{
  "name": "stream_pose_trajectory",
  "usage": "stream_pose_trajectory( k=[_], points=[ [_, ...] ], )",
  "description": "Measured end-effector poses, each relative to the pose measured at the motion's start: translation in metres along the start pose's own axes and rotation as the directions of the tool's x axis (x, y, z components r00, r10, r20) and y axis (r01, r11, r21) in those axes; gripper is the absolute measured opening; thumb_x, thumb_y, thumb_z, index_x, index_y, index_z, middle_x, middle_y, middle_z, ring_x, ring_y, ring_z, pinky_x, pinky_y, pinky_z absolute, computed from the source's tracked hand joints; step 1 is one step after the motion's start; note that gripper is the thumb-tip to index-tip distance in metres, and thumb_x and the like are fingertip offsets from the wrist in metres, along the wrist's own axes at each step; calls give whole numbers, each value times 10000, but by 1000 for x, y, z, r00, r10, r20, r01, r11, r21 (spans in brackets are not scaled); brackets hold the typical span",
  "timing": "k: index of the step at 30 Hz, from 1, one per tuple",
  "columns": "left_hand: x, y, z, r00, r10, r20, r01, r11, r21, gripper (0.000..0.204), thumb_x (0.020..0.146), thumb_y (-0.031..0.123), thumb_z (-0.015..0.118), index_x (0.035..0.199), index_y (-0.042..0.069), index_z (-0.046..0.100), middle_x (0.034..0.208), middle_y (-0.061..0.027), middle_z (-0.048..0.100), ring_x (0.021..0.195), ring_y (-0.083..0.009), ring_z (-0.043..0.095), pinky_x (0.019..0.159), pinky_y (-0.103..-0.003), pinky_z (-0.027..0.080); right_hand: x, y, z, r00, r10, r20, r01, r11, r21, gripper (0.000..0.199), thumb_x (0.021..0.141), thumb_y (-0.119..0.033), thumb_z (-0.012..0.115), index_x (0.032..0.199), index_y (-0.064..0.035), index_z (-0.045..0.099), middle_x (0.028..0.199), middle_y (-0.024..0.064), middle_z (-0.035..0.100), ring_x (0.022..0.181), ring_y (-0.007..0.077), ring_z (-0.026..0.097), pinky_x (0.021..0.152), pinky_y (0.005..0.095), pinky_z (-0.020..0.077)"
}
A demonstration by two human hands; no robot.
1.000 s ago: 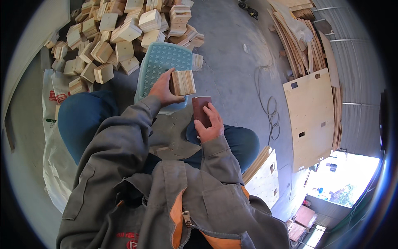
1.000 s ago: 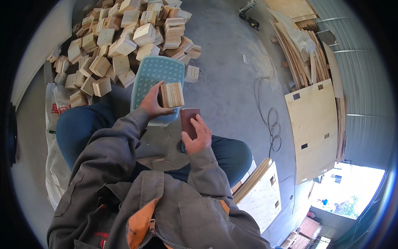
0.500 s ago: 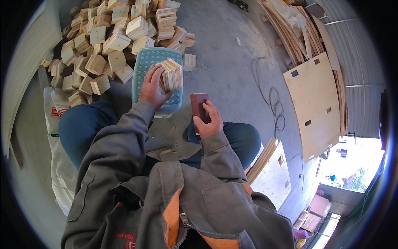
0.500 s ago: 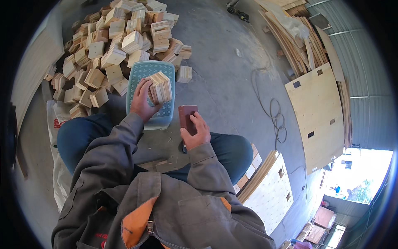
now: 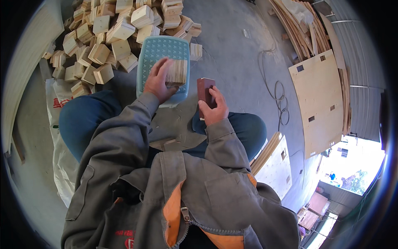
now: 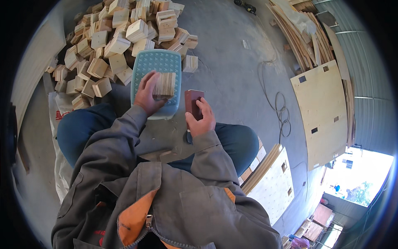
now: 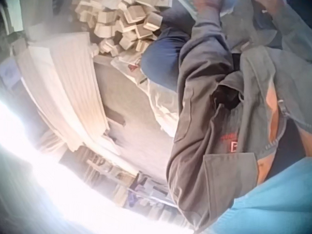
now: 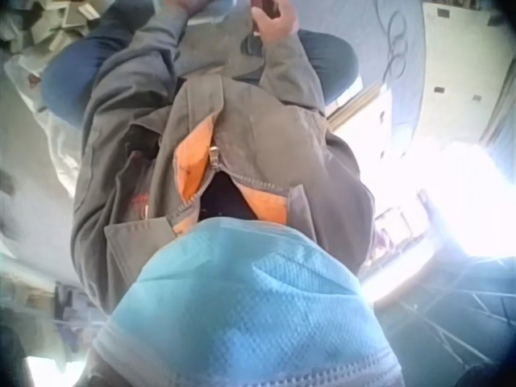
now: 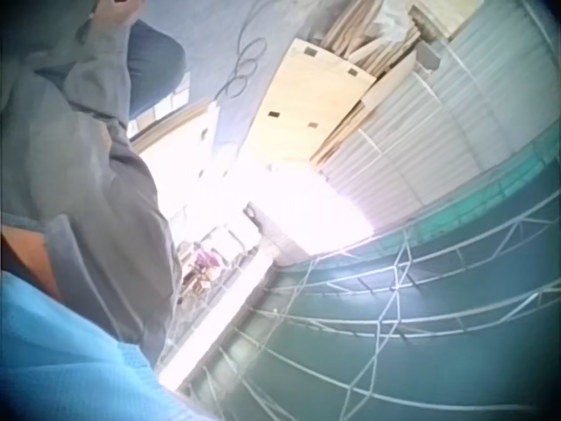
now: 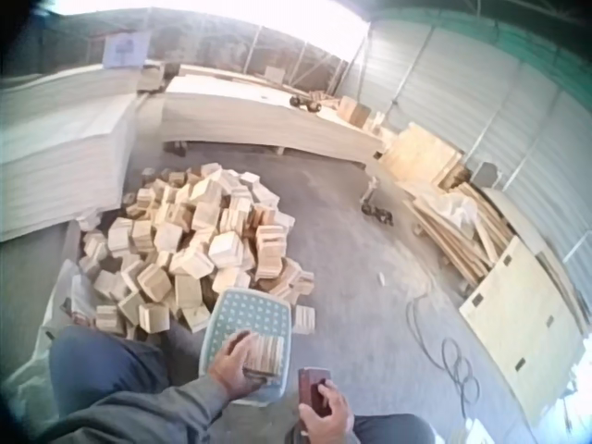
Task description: The person sits on the floor and sands small wooden blocks one by one using a sanding block. They hold each block in one hand and rub the sanding block over its surfaces, then place the finished block into a stack on the floor.
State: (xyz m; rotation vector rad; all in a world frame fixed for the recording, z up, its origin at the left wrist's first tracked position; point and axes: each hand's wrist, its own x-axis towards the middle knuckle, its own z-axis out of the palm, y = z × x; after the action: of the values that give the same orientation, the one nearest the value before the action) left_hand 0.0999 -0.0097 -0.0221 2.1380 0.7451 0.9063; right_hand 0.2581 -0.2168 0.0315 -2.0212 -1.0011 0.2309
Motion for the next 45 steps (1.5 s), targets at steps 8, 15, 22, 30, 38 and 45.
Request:
stream_pose_trajectory(
  k=[8,15,22,30,38,45],
  points=[
    [13,-20,9,968,-221,116,240,954,-181,1217,641,280,1013,1631,53,342,1574,-242,465,1468,-402,478,1227,-461,425,-1,4,1,996,-94,-7,93,994,-47,641,787,-157,880,1383,-66,664,1539,201,588,1374,395,580,1140,480,490],
    [8,-21,11,975,-203,92,209,976,-65,1183,655,331,1002,1599,28,356,1458,-240,523,1378,-424,518,1167,-460,471,-3,-9,8,963,-268,25,269,953,-143,680,776,-160,886,1408,-89,645,1549,190,579,1321,421,584,1120,514,468],
    [1,-25,19,982,-189,12,189,976,-107,1091,624,312,1022,1521,56,457,1433,-207,547,1349,-408,533,1164,-465,467,-8,-3,9,966,-257,40,260,947,-189,697,774,-154,891,1422,-96,643,1558,181,571,1330,412,574,1114,512,472],
    [0,-30,24,985,-173,-2,170,970,-173,1000,597,241,1004,1449,74,508,1386,-182,578,1335,-388,542,1155,-466,469,21,-14,42,932,-362,9,355,907,-227,652,774,-141,889,1389,-99,678,1549,173,575,1315,405,583,1118,509,464],
    [-1,-26,22,984,-174,-25,165,964,-208,954,590,203,977,1423,90,525,1379,-171,589,1330,-391,550,1145,-471,478,121,-36,73,898,-440,-17,414,857,-307,629,777,-175,886,1377,-140,699,1557,146,561,1366,374,549,1138,501,446],
    [1,-26,24,984,-179,-23,168,955,-243,949,600,219,984,1422,97,525,1364,-175,582,1312,-393,567,1137,-465,488,63,-14,61,904,-426,24,410,852,-325,659,793,-163,873,1419,-114,673,1588,185,528,1349,407,553,1123,510,452]
  ],
)
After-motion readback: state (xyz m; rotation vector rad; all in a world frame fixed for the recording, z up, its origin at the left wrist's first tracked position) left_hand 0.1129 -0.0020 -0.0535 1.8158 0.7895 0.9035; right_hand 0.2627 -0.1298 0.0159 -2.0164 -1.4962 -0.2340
